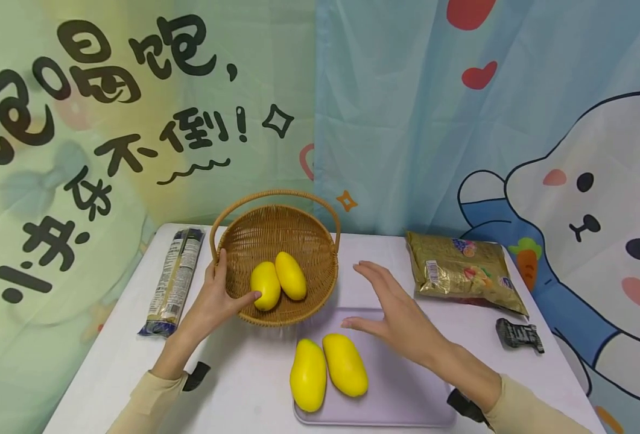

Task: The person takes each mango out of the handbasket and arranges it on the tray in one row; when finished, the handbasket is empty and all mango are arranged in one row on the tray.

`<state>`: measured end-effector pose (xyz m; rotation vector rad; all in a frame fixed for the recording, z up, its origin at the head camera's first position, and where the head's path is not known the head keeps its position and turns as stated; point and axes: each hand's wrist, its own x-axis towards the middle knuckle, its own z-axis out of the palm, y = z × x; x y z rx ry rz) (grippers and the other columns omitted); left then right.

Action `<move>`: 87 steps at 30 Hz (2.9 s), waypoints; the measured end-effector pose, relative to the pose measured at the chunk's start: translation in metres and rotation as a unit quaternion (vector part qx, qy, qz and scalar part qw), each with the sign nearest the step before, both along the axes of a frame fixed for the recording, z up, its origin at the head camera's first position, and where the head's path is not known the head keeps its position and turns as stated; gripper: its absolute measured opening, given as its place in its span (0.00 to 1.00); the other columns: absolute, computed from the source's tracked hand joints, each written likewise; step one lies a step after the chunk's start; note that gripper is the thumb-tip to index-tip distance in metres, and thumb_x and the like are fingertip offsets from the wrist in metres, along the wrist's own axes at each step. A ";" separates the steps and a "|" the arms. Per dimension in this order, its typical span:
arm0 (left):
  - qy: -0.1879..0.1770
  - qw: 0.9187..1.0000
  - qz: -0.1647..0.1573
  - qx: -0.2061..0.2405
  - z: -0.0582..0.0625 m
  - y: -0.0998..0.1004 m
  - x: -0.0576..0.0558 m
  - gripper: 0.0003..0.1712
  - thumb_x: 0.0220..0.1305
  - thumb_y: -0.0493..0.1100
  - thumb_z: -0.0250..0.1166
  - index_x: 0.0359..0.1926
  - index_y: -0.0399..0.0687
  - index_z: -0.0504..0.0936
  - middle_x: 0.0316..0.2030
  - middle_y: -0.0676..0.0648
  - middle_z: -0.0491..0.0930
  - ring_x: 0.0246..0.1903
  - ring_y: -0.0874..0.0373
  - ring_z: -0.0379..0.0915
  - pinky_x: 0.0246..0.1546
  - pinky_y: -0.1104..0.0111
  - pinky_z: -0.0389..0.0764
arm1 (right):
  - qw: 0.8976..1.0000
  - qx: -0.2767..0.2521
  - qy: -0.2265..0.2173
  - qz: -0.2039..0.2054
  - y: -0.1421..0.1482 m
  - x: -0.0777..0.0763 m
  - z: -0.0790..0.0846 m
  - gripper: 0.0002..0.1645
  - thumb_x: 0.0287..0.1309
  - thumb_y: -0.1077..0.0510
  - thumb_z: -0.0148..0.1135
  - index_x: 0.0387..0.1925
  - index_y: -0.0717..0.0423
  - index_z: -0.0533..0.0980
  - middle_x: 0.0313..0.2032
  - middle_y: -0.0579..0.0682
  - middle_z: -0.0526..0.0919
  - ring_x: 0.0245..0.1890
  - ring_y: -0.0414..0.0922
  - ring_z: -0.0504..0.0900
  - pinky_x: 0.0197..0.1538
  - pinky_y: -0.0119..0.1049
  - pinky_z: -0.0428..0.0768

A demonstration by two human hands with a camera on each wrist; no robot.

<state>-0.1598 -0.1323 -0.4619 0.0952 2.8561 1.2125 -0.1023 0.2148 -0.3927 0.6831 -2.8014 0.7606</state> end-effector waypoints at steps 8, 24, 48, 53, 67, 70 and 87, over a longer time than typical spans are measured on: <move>0.005 1.000 0.002 0.000 -0.001 -0.001 0.000 0.67 0.45 0.69 0.64 0.69 0.58 0.25 0.70 0.36 0.31 0.62 0.34 0.57 0.54 0.49 0.70 | 0.996 0.033 0.041 0.074 -0.027 -0.033 0.038 0.51 0.46 0.37 0.64 0.68 0.38 0.50 0.68 0.42 0.53 0.65 0.41 0.61 0.57 0.42 0.73; 0.001 1.000 0.002 -0.003 -0.001 -0.001 -0.001 0.68 0.44 0.68 0.66 0.70 0.56 0.26 0.70 0.36 0.31 0.60 0.33 0.59 0.54 0.49 0.70 | 0.974 0.131 -0.069 0.169 -0.087 -0.097 0.017 0.50 0.50 0.40 0.61 0.70 0.39 0.46 0.70 0.50 0.47 0.69 0.48 0.54 0.59 0.45 0.71; 0.014 1.000 0.005 0.000 -0.002 0.001 0.000 0.68 0.44 0.67 0.66 0.71 0.54 0.28 0.70 0.37 0.32 0.60 0.34 0.60 0.54 0.49 0.71 | 0.917 0.294 -0.227 0.148 -0.132 -0.128 -0.016 0.54 0.48 0.46 0.67 0.70 0.47 0.46 0.72 0.51 0.39 0.65 0.52 0.62 0.64 0.46 0.64; 0.010 1.000 0.007 -0.001 -0.002 0.002 -0.001 0.68 0.44 0.67 0.66 0.70 0.56 0.27 0.70 0.37 0.31 0.59 0.33 0.61 0.53 0.49 0.72 | 0.910 0.310 -0.234 0.147 -0.137 -0.129 -0.021 0.55 0.45 0.45 0.68 0.69 0.51 0.49 0.71 0.55 0.41 0.67 0.53 0.58 0.65 0.46 0.63; 0.014 1.000 0.005 0.006 -0.001 0.002 0.000 0.67 0.44 0.66 0.67 0.70 0.56 0.28 0.70 0.37 0.31 0.61 0.35 0.59 0.54 0.51 0.71 | 0.914 0.290 -0.258 0.121 -0.139 -0.135 -0.034 0.59 0.45 0.50 0.69 0.70 0.50 0.43 0.72 0.55 0.36 0.63 0.51 0.65 0.61 0.42 0.69; 0.015 1.000 0.006 0.006 -0.001 0.002 0.000 0.67 0.44 0.66 0.66 0.70 0.56 0.28 0.70 0.38 0.31 0.61 0.35 0.60 0.54 0.51 0.71 | 0.912 0.290 -0.263 0.122 -0.138 -0.137 -0.033 0.58 0.46 0.49 0.68 0.71 0.50 0.43 0.72 0.55 0.35 0.65 0.50 0.62 0.63 0.42 0.67; 0.003 1.000 0.011 0.004 -0.002 0.001 -0.001 0.68 0.44 0.66 0.67 0.70 0.55 0.28 0.70 0.37 0.31 0.61 0.34 0.59 0.54 0.49 0.70 | 0.940 0.216 -0.218 0.147 -0.107 -0.136 -0.011 0.56 0.47 0.46 0.67 0.70 0.51 0.44 0.71 0.57 0.42 0.68 0.53 0.56 0.65 0.45 0.63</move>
